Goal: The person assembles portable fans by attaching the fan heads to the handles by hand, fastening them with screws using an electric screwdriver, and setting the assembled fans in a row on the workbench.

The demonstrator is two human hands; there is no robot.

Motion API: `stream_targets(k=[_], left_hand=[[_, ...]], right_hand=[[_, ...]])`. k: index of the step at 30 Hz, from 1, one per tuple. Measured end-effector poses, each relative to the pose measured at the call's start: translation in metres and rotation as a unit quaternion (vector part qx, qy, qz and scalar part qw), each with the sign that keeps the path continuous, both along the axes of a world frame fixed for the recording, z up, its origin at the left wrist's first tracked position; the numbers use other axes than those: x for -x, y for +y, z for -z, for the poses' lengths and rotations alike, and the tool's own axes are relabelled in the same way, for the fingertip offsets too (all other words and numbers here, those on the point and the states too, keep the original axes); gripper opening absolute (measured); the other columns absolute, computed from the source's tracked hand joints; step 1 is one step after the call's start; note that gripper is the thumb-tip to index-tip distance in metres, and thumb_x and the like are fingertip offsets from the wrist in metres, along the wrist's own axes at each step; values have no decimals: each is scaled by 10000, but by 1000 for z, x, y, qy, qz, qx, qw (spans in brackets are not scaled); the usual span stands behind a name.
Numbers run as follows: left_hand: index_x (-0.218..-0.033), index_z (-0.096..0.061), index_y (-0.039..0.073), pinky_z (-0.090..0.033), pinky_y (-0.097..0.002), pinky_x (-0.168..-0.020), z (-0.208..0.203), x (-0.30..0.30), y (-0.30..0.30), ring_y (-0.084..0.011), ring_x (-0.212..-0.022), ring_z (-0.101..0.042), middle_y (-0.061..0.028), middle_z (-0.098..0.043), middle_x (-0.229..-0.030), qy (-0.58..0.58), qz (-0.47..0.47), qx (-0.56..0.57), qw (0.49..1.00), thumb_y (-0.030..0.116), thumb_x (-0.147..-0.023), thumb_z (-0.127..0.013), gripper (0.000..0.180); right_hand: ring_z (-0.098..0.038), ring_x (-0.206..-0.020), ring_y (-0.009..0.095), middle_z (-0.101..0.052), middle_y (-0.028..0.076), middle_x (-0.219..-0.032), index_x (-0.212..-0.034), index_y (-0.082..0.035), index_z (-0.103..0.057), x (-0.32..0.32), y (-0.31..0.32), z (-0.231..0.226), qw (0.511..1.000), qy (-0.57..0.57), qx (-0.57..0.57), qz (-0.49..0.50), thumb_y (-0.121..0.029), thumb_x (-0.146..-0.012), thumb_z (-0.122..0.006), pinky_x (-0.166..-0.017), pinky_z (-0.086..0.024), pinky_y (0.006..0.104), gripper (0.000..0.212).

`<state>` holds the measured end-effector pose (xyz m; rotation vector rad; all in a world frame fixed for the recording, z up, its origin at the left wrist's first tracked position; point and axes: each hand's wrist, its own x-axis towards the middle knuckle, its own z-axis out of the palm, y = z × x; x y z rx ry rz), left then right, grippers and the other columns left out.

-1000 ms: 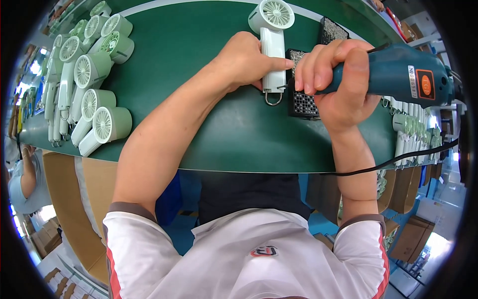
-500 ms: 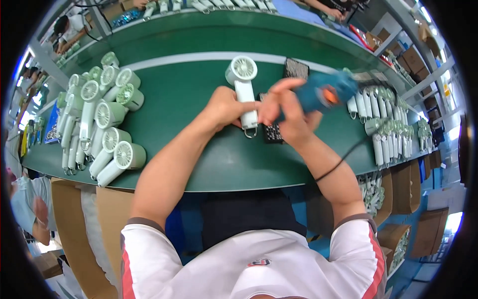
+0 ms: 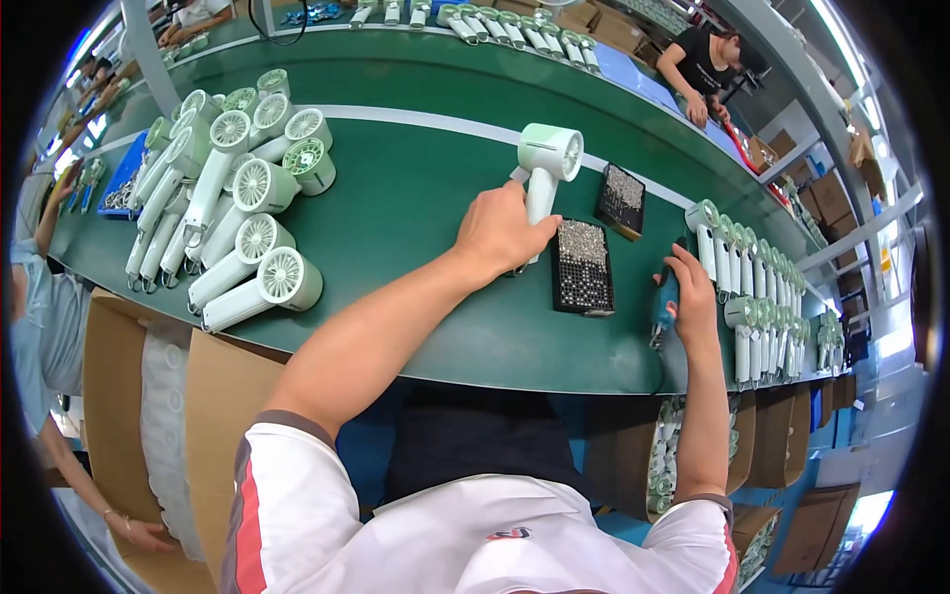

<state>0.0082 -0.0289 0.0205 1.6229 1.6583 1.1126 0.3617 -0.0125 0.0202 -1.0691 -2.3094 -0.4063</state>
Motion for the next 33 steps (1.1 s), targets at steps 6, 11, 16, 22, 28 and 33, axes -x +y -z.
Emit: stream_targets(k=[6,11,16,22,28,33], left_hand=[[-972,-617,-42,-566,-457,-795,1,1,2,-385,-865,-721,-235,-720,-886,0,-29,-29,999,242,-765,-820,407],[-973,-612,-31,-569,-436,-808,1,0,3,-361,-873,-727,-219,-725,-899,-8,-31,-19,999,219,-752,-826,397],[-1057,-682,-66,-567,-441,-854,6,2,7,-367,-940,-733,-235,-742,-990,31,-23,-13,999,260,-755,-826,467],[-1027,-716,-68,-560,-441,-879,-2,2,9,-370,-951,-729,-225,-749,-991,50,-7,63,997,354,-758,-812,509],[-1017,-673,-98,-568,-350,-560,-21,8,1,-217,-663,-709,-152,-709,-836,-103,65,159,980,335,-826,-811,493],[-989,-648,-99,-513,-295,-465,-60,6,-46,-155,-549,-646,-110,-652,-722,-73,40,157,984,284,-870,-787,425]], right_hand=[[-574,-1309,387,-520,200,-1483,-1288,-23,-636,-4,20,12,985,-129,101,58,38,-866,-589,-1077,-505,406,429],[-587,-1291,395,-502,203,-1502,-1364,-29,-601,-6,19,3,981,-143,122,53,86,-821,-586,-1057,-523,416,555],[-597,-1263,403,-489,193,-1521,-1434,-43,-548,-9,13,-4,981,-128,138,46,115,-786,-587,-1024,-541,432,668],[-638,-1177,410,-573,192,-1423,-1416,-43,-563,11,8,-32,988,-123,71,63,121,-791,-636,-974,-562,431,650],[-692,-1028,202,-673,157,-1259,-1418,-32,-581,81,13,-60,945,189,233,-129,-73,-1035,-588,-887,-570,314,385],[-669,-1031,169,-655,110,-1287,-1510,-68,-510,142,11,-84,806,345,465,-126,-293,-1079,-561,-880,-566,312,489]])
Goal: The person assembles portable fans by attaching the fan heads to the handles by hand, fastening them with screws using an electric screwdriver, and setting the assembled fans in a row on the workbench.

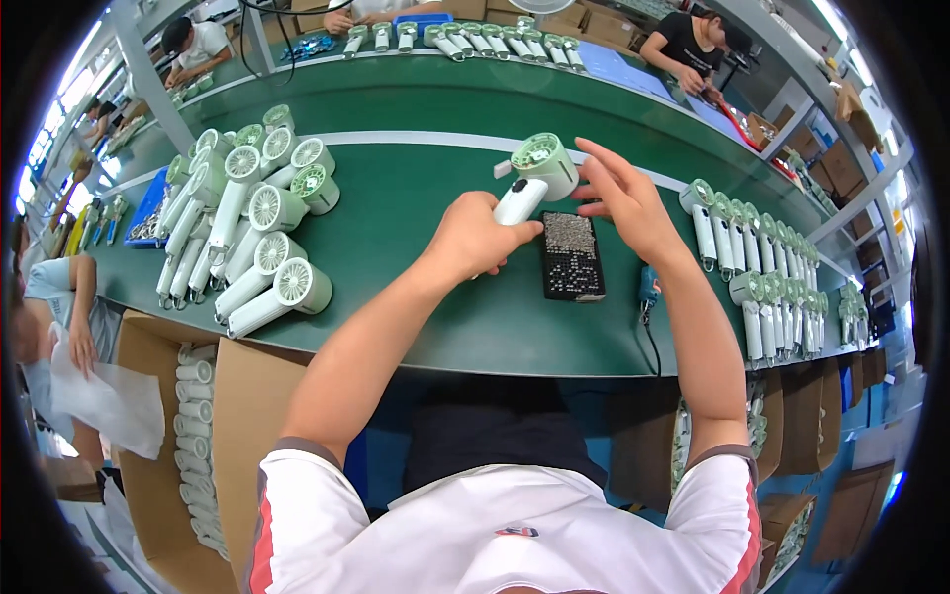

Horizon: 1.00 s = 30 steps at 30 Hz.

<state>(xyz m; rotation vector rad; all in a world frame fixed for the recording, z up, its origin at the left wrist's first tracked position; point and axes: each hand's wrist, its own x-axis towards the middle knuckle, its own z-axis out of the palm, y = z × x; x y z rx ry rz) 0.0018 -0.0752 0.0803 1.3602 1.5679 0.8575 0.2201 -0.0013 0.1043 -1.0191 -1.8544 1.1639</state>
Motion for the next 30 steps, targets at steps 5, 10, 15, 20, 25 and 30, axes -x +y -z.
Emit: stream_targets(k=[5,10,15,20,25,30], left_hand=[[-1018,-651,-101,-467,-307,-431,7,2,-38,-146,-482,-588,-86,-620,-675,-32,-14,-4,999,238,-881,-755,380],[-1108,-658,-76,-442,-314,-412,22,7,-71,-132,-463,-551,-72,-611,-679,-61,-32,4,998,210,-881,-741,374],[-1022,-621,-77,-548,-441,-676,48,2,-88,-361,-722,-699,-222,-691,-809,11,-26,3,1000,214,-844,-733,359],[-981,-623,-82,-540,-472,-754,66,-9,-98,-466,-837,-694,-277,-691,-829,5,2,-38,999,270,-831,-752,403],[-1028,-712,-63,-559,-394,-690,57,3,-91,-292,-709,-720,-209,-722,-772,-36,89,7,995,300,-858,-740,402],[-877,-716,-112,-468,-296,-422,25,42,-50,-186,-520,-637,-148,-691,-700,-38,1,76,996,318,-980,-676,444]], right_hand=[[-653,-1030,146,-689,73,-1215,-1480,-82,-572,25,7,10,991,-118,23,-61,-376,-1063,-594,-849,-548,302,510],[-679,-994,168,-756,129,-1130,-1455,-53,-587,28,22,34,959,-208,-80,-175,-140,-952,-713,-934,-540,348,525],[-640,-959,186,-690,108,-1163,-1548,-155,-489,33,15,36,927,-249,-106,-260,-50,-870,-785,-870,-568,340,748],[-617,-887,235,-610,104,-1033,-1509,-134,-538,32,21,28,860,-335,-198,-330,-77,-804,-824,-803,-560,369,762],[-679,-698,274,-705,175,-820,-1265,66,-655,46,16,-3,784,-352,-327,-393,-188,-863,-822,-652,-565,389,504],[-707,-818,253,-752,186,-971,-1293,34,-686,65,-8,-21,800,-454,-212,-329,-139,-721,-911,-714,-558,364,639]])
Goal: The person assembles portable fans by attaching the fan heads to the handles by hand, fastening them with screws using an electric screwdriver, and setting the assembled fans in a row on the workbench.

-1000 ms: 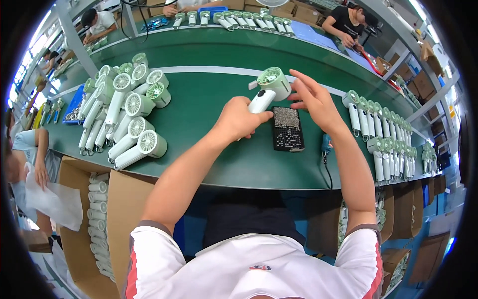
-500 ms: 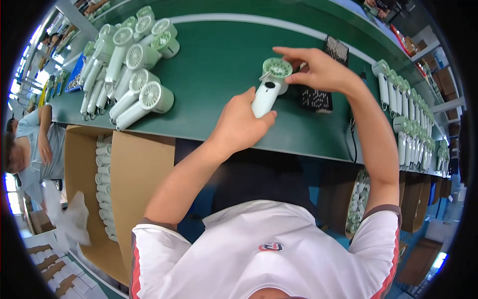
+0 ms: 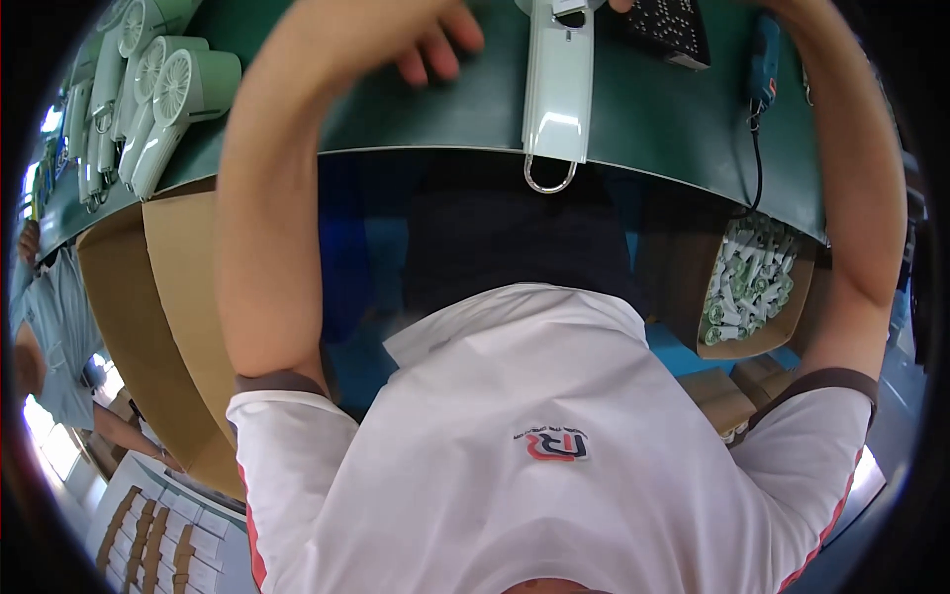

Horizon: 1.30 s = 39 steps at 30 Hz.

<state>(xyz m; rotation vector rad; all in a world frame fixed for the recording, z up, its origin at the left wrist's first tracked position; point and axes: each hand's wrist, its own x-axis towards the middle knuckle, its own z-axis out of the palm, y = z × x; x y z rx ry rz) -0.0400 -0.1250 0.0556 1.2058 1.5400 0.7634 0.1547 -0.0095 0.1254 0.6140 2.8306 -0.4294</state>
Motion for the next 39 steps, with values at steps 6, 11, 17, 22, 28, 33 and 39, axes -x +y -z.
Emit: stream_targets(k=[6,11,17,22,28,33,39], left_hand=[[-811,-698,-68,-390,-274,-388,12,7,59,-140,-479,-572,-98,-636,-671,-41,85,-15,995,338,-926,-776,429],[-808,-691,-36,-376,-242,-380,30,15,74,-120,-502,-575,-74,-620,-688,-172,156,6,973,277,-899,-817,349],[-803,-676,-28,-381,-243,-374,39,14,81,-117,-492,-557,-66,-602,-692,-196,175,16,965,254,-891,-827,332],[-847,-690,-37,-415,-256,-383,26,15,72,-141,-476,-555,-67,-605,-694,-201,165,37,965,180,-922,-791,251],[-868,-688,-54,-495,-272,-406,35,14,76,-169,-498,-605,-89,-630,-715,-220,193,27,956,173,-937,-771,252],[-868,-690,-44,-501,-254,-414,38,12,87,-158,-505,-595,-83,-626,-738,-246,235,15,940,194,-933,-783,263],[-884,-694,-20,-498,-212,-419,67,-4,127,-123,-491,-559,-74,-626,-746,-428,437,-31,790,166,-962,-735,206]], right_hand=[[-698,-784,215,-734,147,-877,-1291,30,-692,-10,8,7,991,40,-21,-128,-147,-728,-910,-672,-549,346,629],[-691,-768,223,-714,150,-892,-1284,45,-686,14,-5,-7,996,-88,-33,-10,-206,-727,-933,-649,-549,328,659],[-686,-770,251,-698,140,-867,-1272,57,-683,22,1,-11,988,-133,-54,-59,-281,-718,-945,-622,-520,365,700],[-659,-803,286,-690,171,-964,-1321,20,-647,22,-5,-9,991,-121,-43,-48,-238,-765,-889,-694,-512,396,659],[-652,-985,332,-674,176,-1163,-1444,-50,-573,5,-12,12,994,-77,-68,-28,-100,-800,-815,-856,-532,410,690],[-643,-1059,375,-661,194,-1257,-1486,-62,-541,-11,5,4,995,-71,-27,-63,-49,-807,-786,-917,-530,429,722],[-626,-1077,433,-644,226,-1310,-1496,-45,-516,-20,26,-8,989,-130,18,-74,-25,-802,-770,-927,-515,458,739]])
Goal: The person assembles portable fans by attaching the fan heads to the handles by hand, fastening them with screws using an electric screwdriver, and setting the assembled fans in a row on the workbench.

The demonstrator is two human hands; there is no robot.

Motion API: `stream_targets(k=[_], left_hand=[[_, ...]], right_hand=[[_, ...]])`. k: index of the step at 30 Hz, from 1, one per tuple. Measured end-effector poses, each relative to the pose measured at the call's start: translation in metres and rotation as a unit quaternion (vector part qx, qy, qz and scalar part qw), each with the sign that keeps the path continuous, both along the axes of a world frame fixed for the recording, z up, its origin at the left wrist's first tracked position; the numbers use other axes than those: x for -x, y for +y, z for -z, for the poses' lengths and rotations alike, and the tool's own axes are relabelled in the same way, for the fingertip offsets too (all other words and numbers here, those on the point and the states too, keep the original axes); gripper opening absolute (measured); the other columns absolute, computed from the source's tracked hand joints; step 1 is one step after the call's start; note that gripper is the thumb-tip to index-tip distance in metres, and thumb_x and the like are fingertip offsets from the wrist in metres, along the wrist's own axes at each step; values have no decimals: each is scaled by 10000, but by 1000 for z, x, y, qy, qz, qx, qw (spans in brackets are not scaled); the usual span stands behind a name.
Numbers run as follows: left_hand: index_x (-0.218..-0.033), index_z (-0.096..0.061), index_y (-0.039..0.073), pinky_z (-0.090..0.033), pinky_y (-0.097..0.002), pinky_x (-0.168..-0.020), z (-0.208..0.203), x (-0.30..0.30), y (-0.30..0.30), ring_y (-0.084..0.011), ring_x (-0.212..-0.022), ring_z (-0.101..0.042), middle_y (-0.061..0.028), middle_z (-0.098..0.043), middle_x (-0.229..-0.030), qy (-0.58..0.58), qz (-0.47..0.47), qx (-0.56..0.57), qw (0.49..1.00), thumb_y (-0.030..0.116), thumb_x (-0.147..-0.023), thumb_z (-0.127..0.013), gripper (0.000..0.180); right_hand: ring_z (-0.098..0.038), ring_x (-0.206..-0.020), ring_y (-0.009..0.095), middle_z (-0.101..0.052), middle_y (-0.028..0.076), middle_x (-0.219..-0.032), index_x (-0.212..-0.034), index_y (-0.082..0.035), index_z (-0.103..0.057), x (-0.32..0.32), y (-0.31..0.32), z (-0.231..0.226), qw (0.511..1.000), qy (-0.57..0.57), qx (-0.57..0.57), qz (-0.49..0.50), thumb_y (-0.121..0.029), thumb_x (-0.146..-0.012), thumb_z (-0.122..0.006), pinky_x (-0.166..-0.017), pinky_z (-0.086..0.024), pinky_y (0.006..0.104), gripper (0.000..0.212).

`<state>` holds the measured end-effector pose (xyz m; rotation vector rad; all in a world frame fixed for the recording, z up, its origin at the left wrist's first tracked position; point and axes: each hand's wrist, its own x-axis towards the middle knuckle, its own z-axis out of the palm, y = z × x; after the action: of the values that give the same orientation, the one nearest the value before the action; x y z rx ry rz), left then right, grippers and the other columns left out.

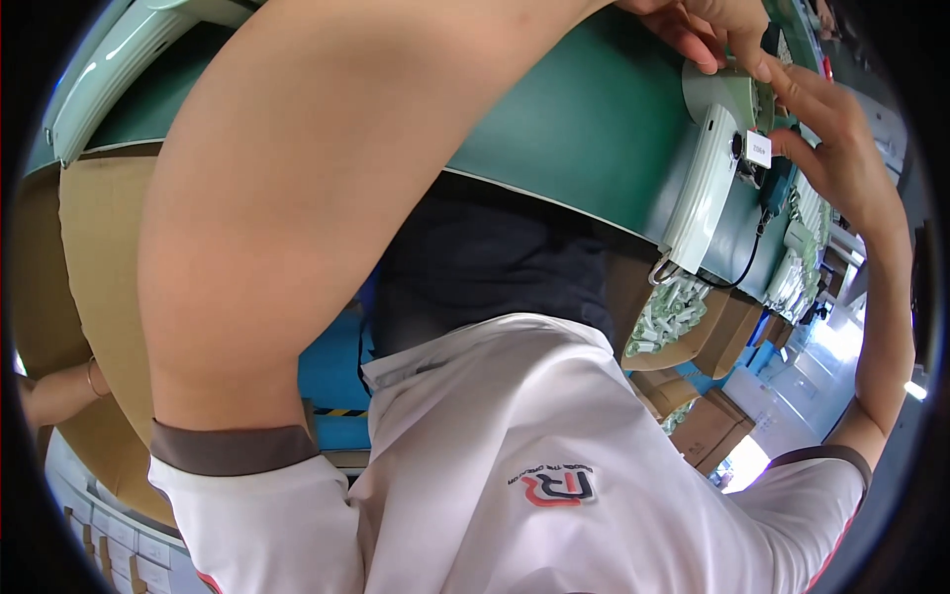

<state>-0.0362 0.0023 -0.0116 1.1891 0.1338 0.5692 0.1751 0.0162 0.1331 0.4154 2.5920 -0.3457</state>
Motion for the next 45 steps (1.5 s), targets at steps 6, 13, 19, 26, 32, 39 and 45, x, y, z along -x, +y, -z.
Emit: stream_targets(k=[6,13,19,26,32,39,45], left_hand=[[-890,-695,-12,-511,-206,-415,-14,18,-31,-126,-491,-576,-72,-634,-746,170,-203,53,963,164,-972,-718,195],[-948,-701,-61,-546,-264,-410,-26,10,-39,-192,-514,-639,-113,-663,-770,188,-222,65,955,173,-985,-700,237],[-913,-682,-64,-495,-299,-384,-42,18,-47,-196,-501,-627,-118,-648,-727,305,-289,84,904,174,-988,-662,251],[-893,-682,-57,-405,-267,-363,-36,35,-53,-167,-462,-565,-96,-624,-681,345,-342,114,866,251,-1017,-617,338],[-890,-690,-73,-433,-261,-368,-41,19,-42,-183,-482,-600,-136,-654,-670,321,-310,66,892,280,-1017,-630,380],[-1045,-724,-78,-476,-256,-444,-59,13,-56,-156,-564,-649,-106,-722,-783,379,-374,40,845,195,-980,-702,282],[-1273,-687,-43,-560,-305,-876,-88,42,-45,-169,-991,-698,-110,-739,-1069,446,-273,-226,822,200,-875,-794,479]], right_hand=[[-611,-1029,448,-642,224,-1236,-1509,-58,-504,6,-11,6,996,-28,-89,-3,-19,-794,-779,-912,-507,468,767],[-599,-1135,478,-636,237,-1309,-1495,-32,-507,-5,-16,3,996,-2,-83,-11,11,-795,-748,-1039,-466,488,742],[-667,-874,396,-711,232,-1027,-1363,1,-629,0,-21,37,985,148,-30,88,-133,-735,-846,-782,-528,459,677],[-615,-599,263,-676,164,-692,-956,54,-737,32,-19,37,986,149,17,68,-295,-861,-837,-586,-468,398,375],[-695,-674,243,-727,117,-729,-918,40,-746,26,-38,13,981,66,-82,166,-258,-873,-808,-625,-525,368,308],[-722,-733,340,-729,185,-747,-861,13,-759,14,-41,42,973,166,-68,145,-396,-855,-811,-698,-564,432,412],[-707,-610,256,-735,145,-710,-800,19,-755,17,-35,31,973,164,-15,162,-435,-838,-830,-647,-581,405,461]])
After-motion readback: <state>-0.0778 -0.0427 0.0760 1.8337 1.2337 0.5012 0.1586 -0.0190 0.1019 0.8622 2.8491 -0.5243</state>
